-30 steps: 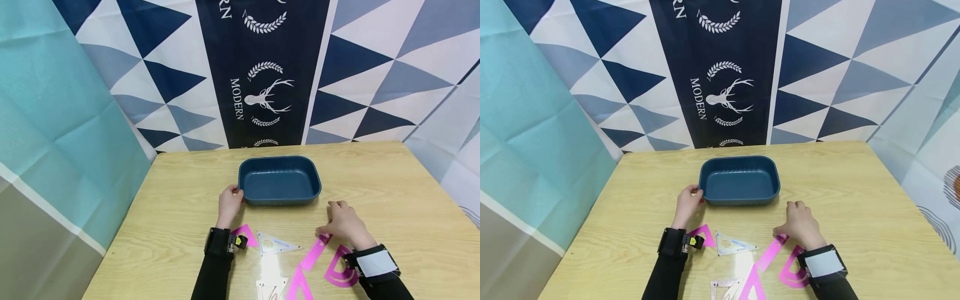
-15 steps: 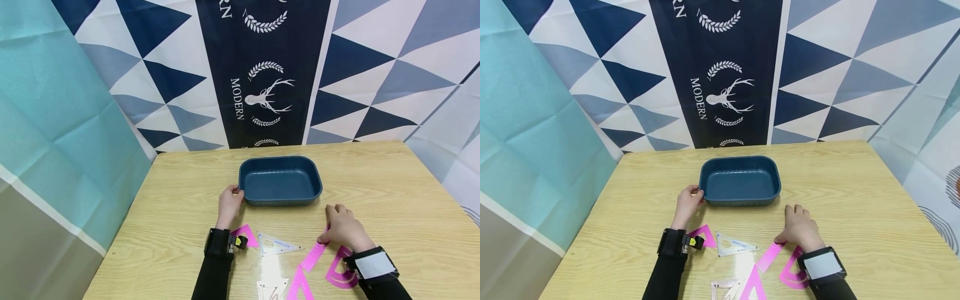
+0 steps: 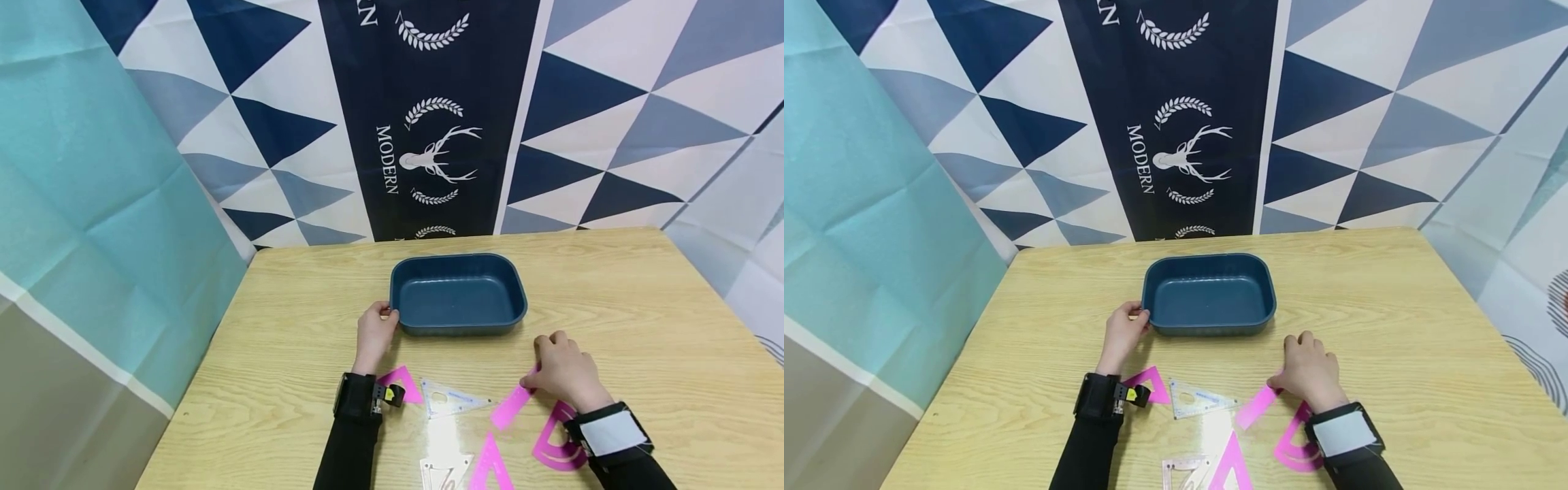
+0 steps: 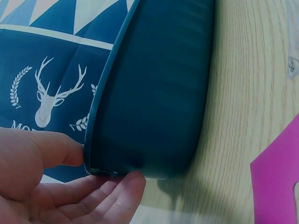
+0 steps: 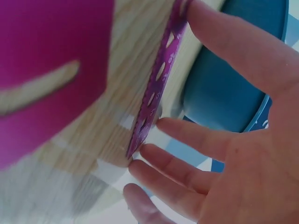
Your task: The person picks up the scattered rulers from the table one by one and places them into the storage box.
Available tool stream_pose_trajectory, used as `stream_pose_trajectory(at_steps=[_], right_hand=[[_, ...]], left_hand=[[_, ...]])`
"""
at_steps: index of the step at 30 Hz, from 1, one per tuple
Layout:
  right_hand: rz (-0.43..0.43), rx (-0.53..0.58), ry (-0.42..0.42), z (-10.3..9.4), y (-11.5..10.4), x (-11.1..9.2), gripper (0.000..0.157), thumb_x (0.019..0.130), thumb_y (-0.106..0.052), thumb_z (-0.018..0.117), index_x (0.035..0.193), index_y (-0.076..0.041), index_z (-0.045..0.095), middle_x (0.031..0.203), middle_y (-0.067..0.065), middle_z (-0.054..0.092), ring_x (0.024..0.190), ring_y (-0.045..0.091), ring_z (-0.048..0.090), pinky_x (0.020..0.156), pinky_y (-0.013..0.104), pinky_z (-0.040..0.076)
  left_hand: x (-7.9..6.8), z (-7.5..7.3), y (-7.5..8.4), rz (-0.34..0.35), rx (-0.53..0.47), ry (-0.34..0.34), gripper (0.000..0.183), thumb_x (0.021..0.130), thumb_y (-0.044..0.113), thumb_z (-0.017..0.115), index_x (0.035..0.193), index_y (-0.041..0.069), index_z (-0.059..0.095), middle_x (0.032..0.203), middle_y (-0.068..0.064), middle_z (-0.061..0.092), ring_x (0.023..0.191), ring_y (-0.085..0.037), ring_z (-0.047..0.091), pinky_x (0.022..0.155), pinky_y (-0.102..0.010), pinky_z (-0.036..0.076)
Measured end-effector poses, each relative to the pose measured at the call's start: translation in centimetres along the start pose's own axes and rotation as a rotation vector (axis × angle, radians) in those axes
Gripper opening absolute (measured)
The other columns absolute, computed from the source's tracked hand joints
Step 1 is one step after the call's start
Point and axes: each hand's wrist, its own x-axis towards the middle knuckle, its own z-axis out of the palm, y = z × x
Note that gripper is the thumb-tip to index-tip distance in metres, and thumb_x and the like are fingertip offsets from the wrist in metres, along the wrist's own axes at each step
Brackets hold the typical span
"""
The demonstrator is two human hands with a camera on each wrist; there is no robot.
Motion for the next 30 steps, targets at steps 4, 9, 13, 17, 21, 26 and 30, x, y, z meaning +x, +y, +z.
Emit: stream_pose_trajectory(at_steps=[4, 9, 13, 17, 21, 26, 30], right_hand=[[-0.062, -0.057, 0.049, 0.2, 0.1, 0.0, 0.053, 0.061, -0.035, 0.079, 0.096, -0.001, 0.058, 0.098, 0.023, 0.051, 0.086, 0.040, 0.052, 0.068, 0.057, 0.038], [-0.299, -0.124, 0.106, 0.4, 0.3, 0.0, 0.040, 0.064, -0.012, 0.077, 0.102, -0.009, 0.066, 0.115, 0.022, 0.054, 0.098, 0.041, 0.054, 0.072, 0.058, 0.042], [-0.434, -0.095, 0.067, 0.5, 0.8, -0.1, 0.049, 0.059, 0.006, 0.071, 0.105, -0.010, 0.067, 0.118, 0.022, 0.054, 0.096, 0.041, 0.057, 0.070, 0.059, 0.044], [-0.451, -0.070, 0.040, 0.5, 1.1, -0.2, 0.050, 0.057, 0.010, 0.066, 0.103, -0.009, 0.067, 0.114, 0.020, 0.057, 0.092, 0.038, 0.060, 0.068, 0.057, 0.045], [-0.476, -0.078, 0.106, 0.5, 1.5, 0.0, 0.032, 0.059, 0.006, 0.070, 0.085, -0.013, 0.067, 0.097, 0.008, 0.061, 0.080, 0.024, 0.061, 0.062, 0.043, 0.047], [-0.496, -0.093, 0.161, 0.4, 2.2, -0.1, 0.028, 0.062, -0.003, 0.076, 0.070, -0.023, 0.059, 0.082, -0.006, 0.054, 0.069, 0.009, 0.051, 0.055, 0.030, 0.040], [-0.487, -0.099, 0.149, 0.4, 2.5, -0.2, 0.026, 0.063, -0.008, 0.078, 0.071, -0.023, 0.059, 0.081, -0.008, 0.052, 0.068, 0.007, 0.050, 0.057, 0.031, 0.040]], left_hand=[[0.1, 0.0, -0.1, -0.002, 0.025, 0.013, 0.029, 0.088, 0.014, 0.057, 0.112, -0.002, 0.059, 0.096, -0.014, 0.064, 0.067, -0.017, 0.062, 0.056, -0.023, 0.045], [0.1, 0.0, -0.1, 0.002, 0.027, 0.013, 0.028, 0.087, 0.014, 0.057, 0.111, -0.001, 0.060, 0.094, -0.014, 0.064, 0.066, -0.015, 0.060, 0.055, -0.023, 0.044], [0.1, 0.0, -0.3, 0.004, 0.029, 0.011, 0.028, 0.087, 0.015, 0.057, 0.110, -0.001, 0.061, 0.094, -0.013, 0.064, 0.067, -0.015, 0.060, 0.056, -0.023, 0.044], [0.1, 0.0, -0.3, -0.003, 0.037, 0.013, 0.028, 0.088, 0.015, 0.057, 0.110, -0.001, 0.061, 0.094, -0.013, 0.064, 0.066, -0.015, 0.059, 0.055, -0.022, 0.044], [0.2, 0.0, -0.4, 0.004, 0.041, 0.014, 0.027, 0.088, 0.014, 0.057, 0.110, -0.001, 0.061, 0.093, -0.013, 0.064, 0.066, -0.015, 0.059, 0.055, -0.023, 0.044], [0.2, 0.1, -0.4, 0.000, 0.042, 0.003, 0.026, 0.088, 0.015, 0.057, 0.108, 0.000, 0.062, 0.092, -0.012, 0.064, 0.066, -0.014, 0.058, 0.057, -0.023, 0.044], [0.2, 0.1, -0.4, 0.011, 0.043, 0.004, 0.026, 0.088, 0.015, 0.057, 0.109, -0.001, 0.062, 0.091, -0.012, 0.064, 0.066, -0.014, 0.057, 0.056, -0.024, 0.043]])
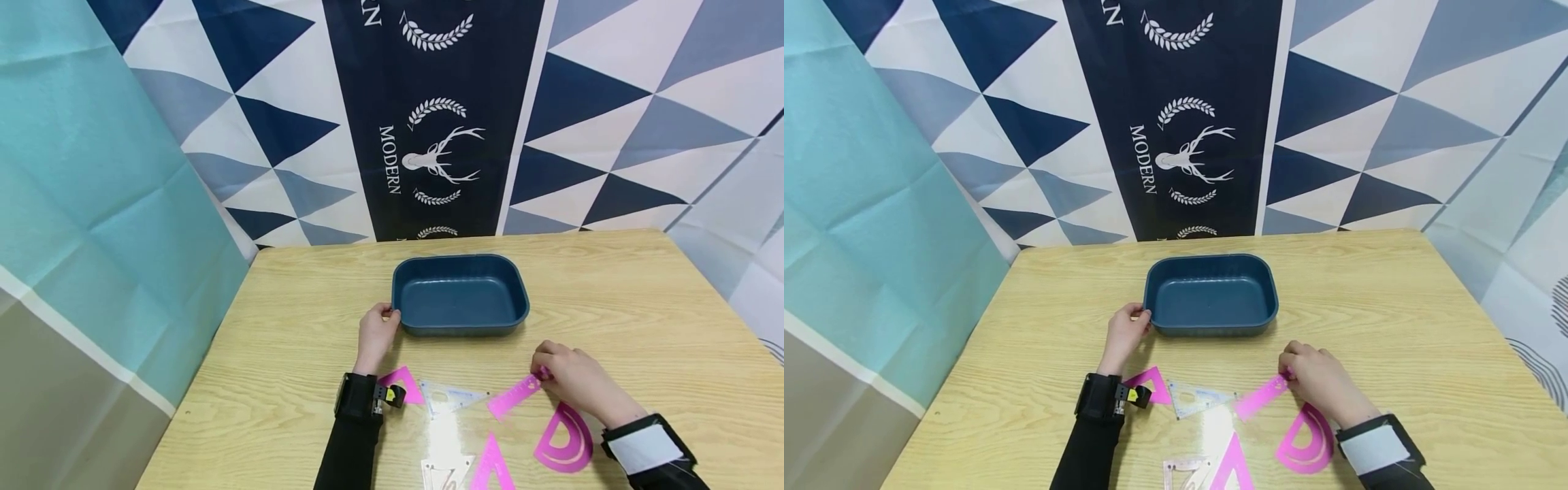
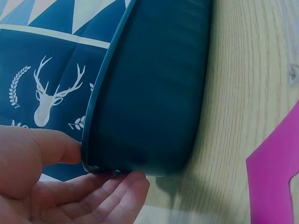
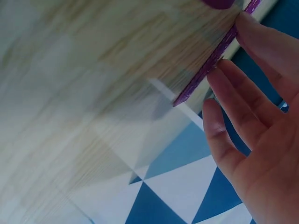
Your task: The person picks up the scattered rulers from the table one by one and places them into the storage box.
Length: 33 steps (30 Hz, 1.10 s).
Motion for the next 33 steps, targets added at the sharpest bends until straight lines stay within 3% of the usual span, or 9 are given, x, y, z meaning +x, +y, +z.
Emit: stream_pose_trajectory(at_steps=[7, 27, 33], right_hand=[[0.009, -0.018, -0.039, -0.16, 0.22, 0.11, 0.026, 0.063, -0.012, 0.080, 0.073, -0.023, 0.060, 0.080, -0.008, 0.051, 0.069, 0.008, 0.049, 0.058, 0.032, 0.040], [-0.040, -0.044, -0.035, 0.17, 0.23, -0.10, 0.022, 0.066, -0.015, 0.078, 0.076, -0.020, 0.060, 0.074, -0.012, 0.050, 0.067, 0.006, 0.051, 0.060, 0.030, 0.040], [-0.149, -0.110, 0.022, 0.33, 0.15, -0.05, 0.015, 0.065, -0.015, 0.078, 0.071, -0.019, 0.064, 0.069, -0.012, 0.050, 0.062, 0.004, 0.050, 0.058, 0.029, 0.038]], left_hand=[[0.09, -0.04, 0.29, -0.010, -0.003, -0.002, 0.027, 0.088, 0.016, 0.056, 0.109, 0.000, 0.062, 0.092, -0.012, 0.064, 0.067, -0.015, 0.057, 0.057, -0.023, 0.044], [0.17, -0.02, 0.01, -0.004, 0.006, 0.015, 0.026, 0.087, 0.016, 0.057, 0.107, 0.000, 0.063, 0.092, -0.011, 0.064, 0.070, -0.016, 0.055, 0.059, -0.024, 0.043], [0.14, -0.05, -0.10, -0.008, 0.005, 0.003, 0.028, 0.088, 0.017, 0.056, 0.109, -0.001, 0.061, 0.093, -0.011, 0.064, 0.071, -0.016, 0.055, 0.059, -0.024, 0.043]])
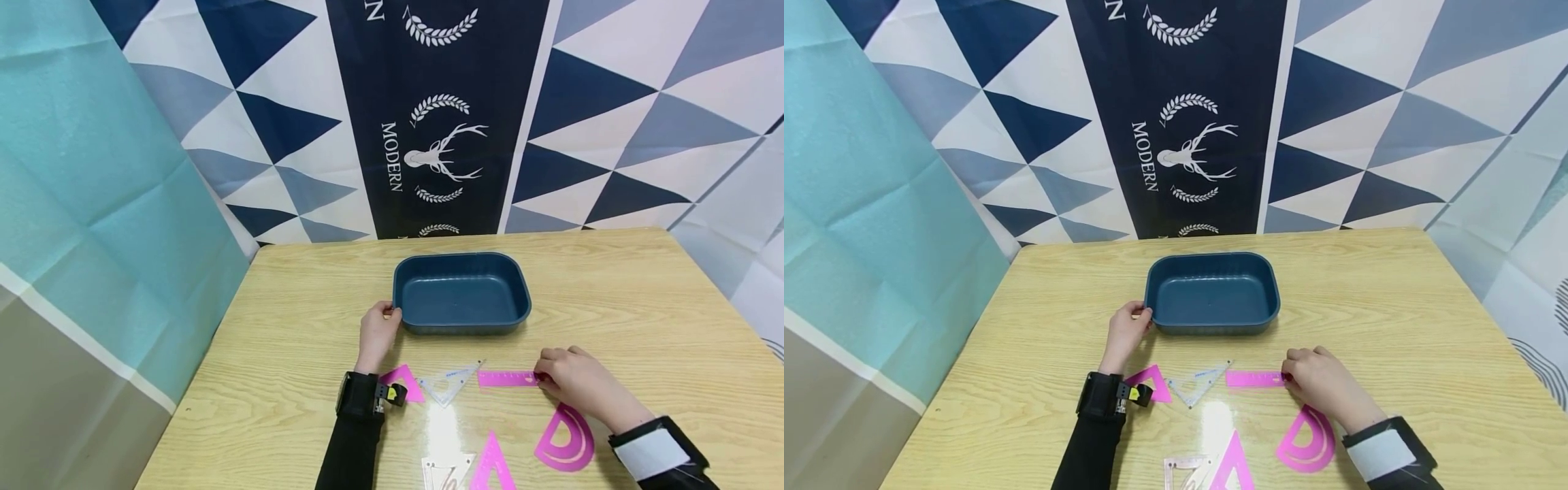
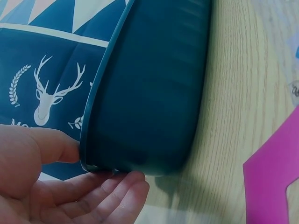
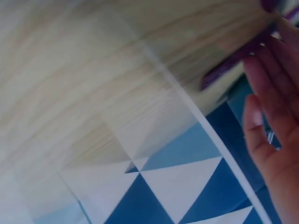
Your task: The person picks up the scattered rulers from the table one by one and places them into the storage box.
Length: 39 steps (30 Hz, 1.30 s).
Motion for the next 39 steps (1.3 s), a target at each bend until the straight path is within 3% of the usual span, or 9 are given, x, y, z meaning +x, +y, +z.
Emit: stream_pose_trajectory(at_steps=[4, 7, 17, 27, 33, 36, 38, 39], right_hand=[[-0.107, -0.066, 0.117, 0.4, 0.0, 0.0, 0.015, 0.062, -0.014, 0.076, 0.066, -0.016, 0.062, 0.063, -0.010, 0.046, 0.056, 0.005, 0.047, 0.055, 0.027, 0.037], [-0.133, -0.075, 0.155, 0.6, 0.1, -0.1, 0.014, 0.060, -0.013, 0.075, 0.065, -0.015, 0.062, 0.063, -0.010, 0.045, 0.056, 0.006, 0.046, 0.054, 0.027, 0.037], [-0.097, -0.124, 0.156, 0.7, 0.0, -0.4, 0.016, 0.063, -0.014, 0.076, 0.071, -0.013, 0.062, 0.067, -0.006, 0.050, 0.059, 0.010, 0.050, 0.056, 0.029, 0.039], [-0.048, -0.154, 0.201, 0.9, 0.2, -0.2, 0.021, 0.059, -0.013, 0.077, 0.066, -0.011, 0.057, 0.065, -0.002, 0.050, 0.056, 0.014, 0.050, 0.054, 0.031, 0.038], [-0.073, -0.147, 0.237, 0.5, -0.1, 0.0, 0.017, 0.059, -0.013, 0.072, 0.068, -0.010, 0.058, 0.065, -0.002, 0.049, 0.057, 0.014, 0.049, 0.054, 0.030, 0.037], [-0.072, -0.135, 0.267, 0.2, -0.3, 0.3, 0.013, 0.063, -0.014, 0.068, 0.072, -0.009, 0.060, 0.069, 0.000, 0.052, 0.060, 0.016, 0.052, 0.057, 0.033, 0.040], [-0.072, -0.122, 0.292, -0.2, -0.4, 0.5, 0.010, 0.074, -0.017, 0.062, 0.075, -0.008, 0.061, 0.072, 0.002, 0.054, 0.062, 0.018, 0.054, 0.058, 0.035, 0.042], [-0.073, -0.118, 0.308, -0.4, -0.4, 0.7, 0.016, 0.082, -0.020, 0.056, 0.075, -0.007, 0.061, 0.073, 0.002, 0.055, 0.063, 0.018, 0.054, 0.059, 0.036, 0.043]], left_hand=[[0.0, -0.1, 0.2, -0.006, -0.003, -0.002, 0.029, 0.089, 0.018, 0.056, 0.110, 0.000, 0.061, 0.095, -0.011, 0.064, 0.070, -0.015, 0.054, 0.059, -0.024, 0.042], [0.1, -0.1, 0.2, -0.006, -0.003, -0.003, 0.029, 0.089, 0.018, 0.056, 0.111, 0.000, 0.061, 0.095, -0.011, 0.064, 0.068, -0.014, 0.053, 0.058, -0.023, 0.041], [0.0, 0.0, -0.1, -0.009, -0.010, -0.003, 0.028, 0.089, 0.017, 0.056, 0.110, -0.001, 0.061, 0.094, -0.011, 0.064, 0.071, -0.016, 0.054, 0.059, -0.024, 0.041], [-0.2, 0.0, 0.1, -0.020, -0.014, -0.006, 0.030, 0.089, 0.019, 0.055, 0.112, -0.001, 0.060, 0.096, -0.011, 0.064, 0.066, -0.014, 0.052, 0.056, -0.023, 0.040], [-0.3, 0.1, 0.0, -0.007, -0.019, -0.003, 0.029, 0.089, 0.017, 0.055, 0.112, -0.001, 0.060, 0.095, -0.012, 0.064, 0.064, -0.013, 0.050, 0.055, -0.023, 0.038], [-0.3, 0.1, 0.0, -0.005, -0.020, -0.003, 0.030, 0.090, 0.018, 0.055, 0.112, -0.001, 0.060, 0.095, -0.012, 0.064, 0.064, -0.013, 0.051, 0.055, -0.023, 0.038], [-0.3, 0.0, -0.1, -0.004, -0.027, -0.006, 0.030, 0.090, 0.018, 0.055, 0.112, -0.001, 0.060, 0.095, -0.012, 0.063, 0.066, -0.014, 0.052, 0.056, -0.023, 0.040], [-0.3, 0.0, -0.1, -0.004, -0.032, -0.008, 0.031, 0.090, 0.019, 0.054, 0.113, -0.001, 0.060, 0.095, -0.012, 0.063, 0.067, -0.014, 0.053, 0.057, -0.023, 0.041]])
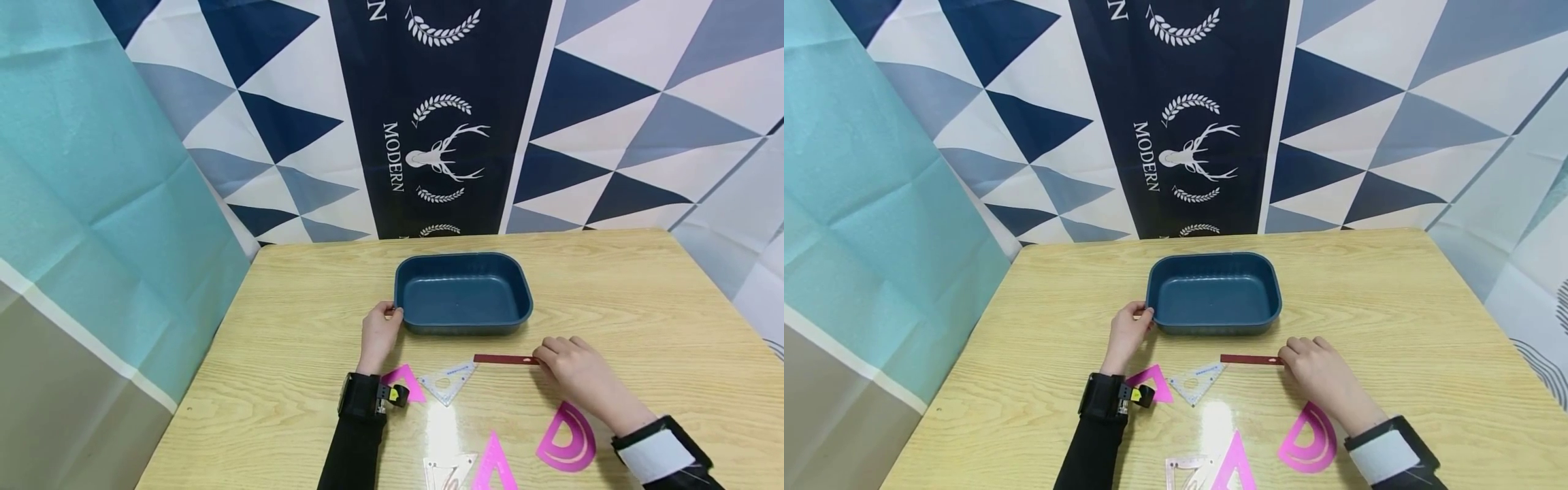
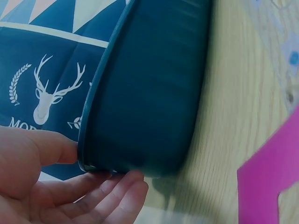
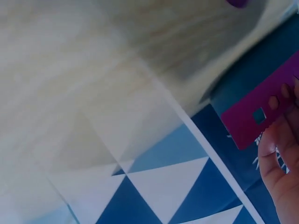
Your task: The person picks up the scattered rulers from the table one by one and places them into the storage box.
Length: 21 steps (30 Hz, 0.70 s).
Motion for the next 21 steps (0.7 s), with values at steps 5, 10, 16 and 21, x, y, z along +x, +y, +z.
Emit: stream_pose_trajectory(at_steps=[5, 10, 16, 21], right_hand=[[-0.012, 0.009, 0.070, -0.5, -0.1, 1.1, 0.061, 0.099, -0.034, 0.012, 0.077, -0.006, 0.062, 0.073, 0.003, 0.056, 0.065, 0.018, 0.055, 0.059, 0.036, 0.044], [-0.006, 0.040, 0.070, -1.1, -0.2, 2.0, 0.062, 0.098, -0.035, 0.012, 0.080, -0.005, 0.063, 0.075, 0.003, 0.056, 0.067, 0.017, 0.054, 0.061, 0.035, 0.045], [0.002, 0.049, 0.059, -1.7, -0.1, 3.5, 0.057, 0.098, -0.034, 0.016, 0.081, -0.004, 0.062, 0.074, 0.005, 0.056, 0.067, 0.018, 0.053, 0.059, 0.035, 0.044], [0.023, 0.043, 0.046, -1.8, 0.0, 4.5, 0.039, 0.098, -0.029, 0.037, 0.087, -0.003, 0.063, 0.078, 0.008, 0.060, 0.071, 0.021, 0.057, 0.062, 0.037, 0.046]], left_hand=[[0.0, -0.1, -0.1, 0.001, -0.032, -0.014, 0.031, 0.091, 0.019, 0.054, 0.114, -0.001, 0.059, 0.096, -0.013, 0.063, 0.071, -0.019, 0.060, 0.060, -0.025, 0.045], [0.1, 0.1, -0.2, -0.006, -0.052, -0.019, 0.030, 0.091, 0.019, 0.054, 0.114, 0.000, 0.059, 0.095, -0.013, 0.063, 0.074, -0.025, 0.062, 0.060, -0.025, 0.046], [0.1, 0.2, -0.2, -0.010, -0.057, -0.013, 0.029, 0.091, 0.018, 0.054, 0.113, 0.000, 0.059, 0.093, -0.012, 0.063, 0.072, -0.022, 0.061, 0.060, -0.025, 0.046], [0.1, 0.2, -0.2, -0.016, -0.045, -0.010, 0.030, 0.091, 0.019, 0.053, 0.114, 0.001, 0.059, 0.094, -0.012, 0.062, 0.070, -0.016, 0.057, 0.061, -0.025, 0.045]])
